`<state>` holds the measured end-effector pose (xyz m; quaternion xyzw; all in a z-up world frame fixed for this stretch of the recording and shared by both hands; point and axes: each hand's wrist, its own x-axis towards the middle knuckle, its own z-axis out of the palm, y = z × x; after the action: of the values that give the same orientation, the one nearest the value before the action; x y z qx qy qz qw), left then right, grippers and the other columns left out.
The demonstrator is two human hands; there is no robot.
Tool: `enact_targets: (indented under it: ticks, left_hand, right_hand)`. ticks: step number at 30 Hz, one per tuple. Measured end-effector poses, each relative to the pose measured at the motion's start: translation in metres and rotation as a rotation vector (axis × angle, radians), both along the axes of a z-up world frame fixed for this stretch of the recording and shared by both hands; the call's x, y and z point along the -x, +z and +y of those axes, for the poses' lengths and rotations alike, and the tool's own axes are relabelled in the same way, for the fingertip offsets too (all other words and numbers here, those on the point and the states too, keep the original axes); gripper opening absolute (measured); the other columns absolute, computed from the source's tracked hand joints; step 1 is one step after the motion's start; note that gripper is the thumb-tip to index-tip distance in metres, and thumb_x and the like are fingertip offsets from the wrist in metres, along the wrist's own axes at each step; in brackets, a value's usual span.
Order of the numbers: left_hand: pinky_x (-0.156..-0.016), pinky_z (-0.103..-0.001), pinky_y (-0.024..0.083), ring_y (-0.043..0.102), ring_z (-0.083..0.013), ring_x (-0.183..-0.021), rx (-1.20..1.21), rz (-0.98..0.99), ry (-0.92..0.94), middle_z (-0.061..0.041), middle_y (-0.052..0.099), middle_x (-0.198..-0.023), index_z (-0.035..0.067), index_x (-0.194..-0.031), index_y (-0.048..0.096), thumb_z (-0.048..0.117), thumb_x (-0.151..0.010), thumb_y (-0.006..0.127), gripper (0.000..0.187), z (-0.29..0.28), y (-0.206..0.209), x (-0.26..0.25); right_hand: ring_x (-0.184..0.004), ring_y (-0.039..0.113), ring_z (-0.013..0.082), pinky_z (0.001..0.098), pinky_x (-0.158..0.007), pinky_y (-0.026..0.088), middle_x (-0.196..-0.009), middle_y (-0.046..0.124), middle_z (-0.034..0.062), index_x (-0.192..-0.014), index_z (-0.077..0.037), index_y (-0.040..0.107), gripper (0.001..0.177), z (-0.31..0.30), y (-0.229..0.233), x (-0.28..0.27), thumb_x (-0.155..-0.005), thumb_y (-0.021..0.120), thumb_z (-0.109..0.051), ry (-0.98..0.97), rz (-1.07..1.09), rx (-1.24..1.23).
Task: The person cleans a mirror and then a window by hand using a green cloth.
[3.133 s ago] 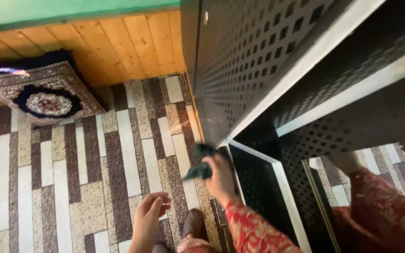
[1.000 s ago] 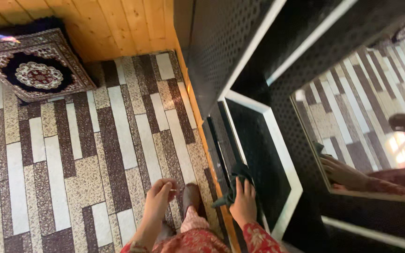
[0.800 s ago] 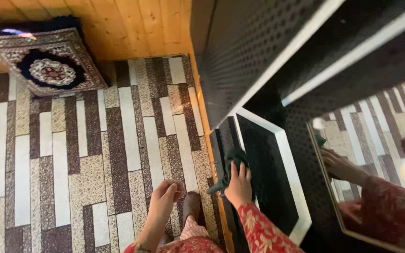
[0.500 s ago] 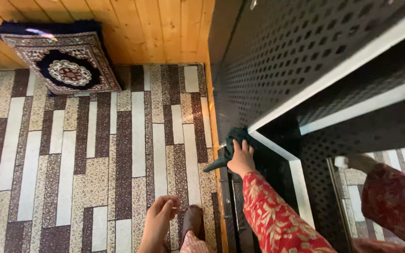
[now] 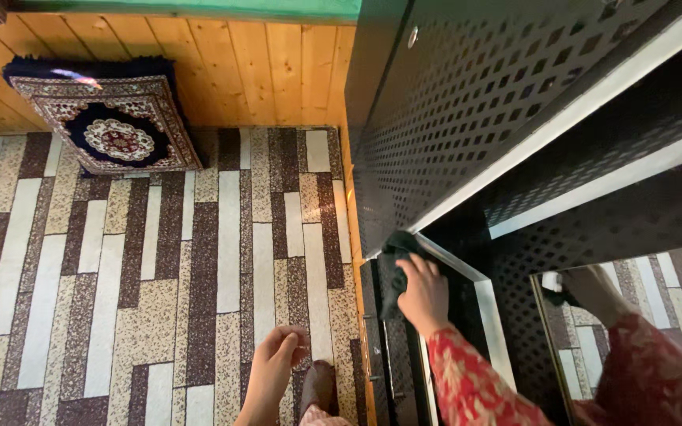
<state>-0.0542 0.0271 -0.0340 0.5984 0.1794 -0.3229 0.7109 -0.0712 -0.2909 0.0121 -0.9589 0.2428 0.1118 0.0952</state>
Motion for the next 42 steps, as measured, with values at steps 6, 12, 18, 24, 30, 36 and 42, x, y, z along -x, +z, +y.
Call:
enact_targets:
  ticks: [6,12,18,24,30,36,42]
  left_hand:
    - [-0.083,-0.033,0.056,0.070,-0.0174,-0.087,-0.198,0.078,-0.070,-0.007,0.075,-0.096,0.002,-0.109,0.072,0.015,-0.102,0.051,0.026,0.005,0.047,-0.003]
    - [-0.081,-0.032,0.056,0.071,-0.0189,-0.085,-0.132,0.039,-0.040,-0.009,0.075,-0.097,-0.001,-0.110,0.072,0.015,-0.102,0.051,0.027,0.005,0.046,-0.004]
    - [-0.076,-0.032,0.053,0.068,-0.0179,-0.082,-0.069,-0.012,-0.057,-0.012,0.075,-0.095,-0.001,-0.110,0.072,0.013,-0.102,0.053,0.025,0.000,0.015,0.008]
    - [-0.076,-0.028,0.057,0.069,-0.0162,-0.083,0.022,-0.020,-0.085,-0.011,0.074,-0.095,0.000,-0.108,0.071,0.015,-0.102,0.053,0.025,0.007,0.011,0.019]
    - [-0.076,-0.032,0.054,0.069,-0.0176,-0.082,-0.009,-0.033,-0.156,-0.011,0.075,-0.095,0.001,-0.109,0.072,0.016,-0.102,0.053,0.025,0.019,0.029,0.035]
    - [-0.080,-0.031,0.056,0.070,-0.0165,-0.085,-0.140,0.018,-0.240,-0.009,0.077,-0.097,0.003,-0.110,0.073,0.017,-0.103,0.052,0.026,0.023,0.048,0.042]
    - [-0.079,-0.030,0.056,0.070,-0.0163,-0.085,-0.071,-0.003,-0.221,-0.010,0.076,-0.097,0.001,-0.110,0.072,0.015,-0.102,0.053,0.025,0.025,0.037,0.051]
  right_hand:
    - [-0.147,0.032,0.0276,0.0460,-0.109,0.041,-0.162,0.033,0.0043,-0.150,-0.025,0.043,0.077,-0.037,-0.027,-0.018,-0.079,0.066,-0.004,-0.118,0.068,-0.196]
    - [-0.147,0.041,0.0305,0.0434,-0.119,0.040,-0.160,0.042,0.0068,-0.153,-0.020,0.042,0.078,-0.078,-0.058,0.039,-0.081,0.073,-0.019,-0.380,-0.056,-0.215]
    - [-0.147,0.038,0.0306,0.0472,-0.115,0.039,-0.164,0.032,0.0032,-0.157,-0.024,0.030,0.088,-0.098,-0.057,0.086,-0.082,0.076,-0.026,-0.525,0.150,-0.240]
    - [-0.140,0.046,0.0366,0.0470,-0.113,0.043,-0.154,0.044,0.0160,-0.155,-0.016,0.036,0.089,-0.074,-0.075,0.137,-0.077,0.078,-0.022,-0.578,0.049,-0.217]
    - [-0.133,0.057,0.0378,0.0453,-0.114,0.047,-0.142,0.060,0.0191,-0.141,-0.014,0.055,0.065,0.012,-0.068,0.191,-0.079,0.073,-0.021,-0.573,0.025,-0.147]
    - [-0.142,0.040,0.0349,0.0451,-0.111,0.043,-0.155,0.042,0.0121,-0.150,-0.028,0.047,0.081,0.097,-0.032,0.198,-0.077,0.074,-0.005,-0.484,-0.129,-0.307]
    - [-0.142,0.042,0.0335,0.0455,-0.115,0.044,-0.155,0.042,0.0119,-0.148,-0.024,0.045,0.075,0.112,-0.010,0.186,-0.082,0.078,-0.011,-0.484,-0.229,-0.440]
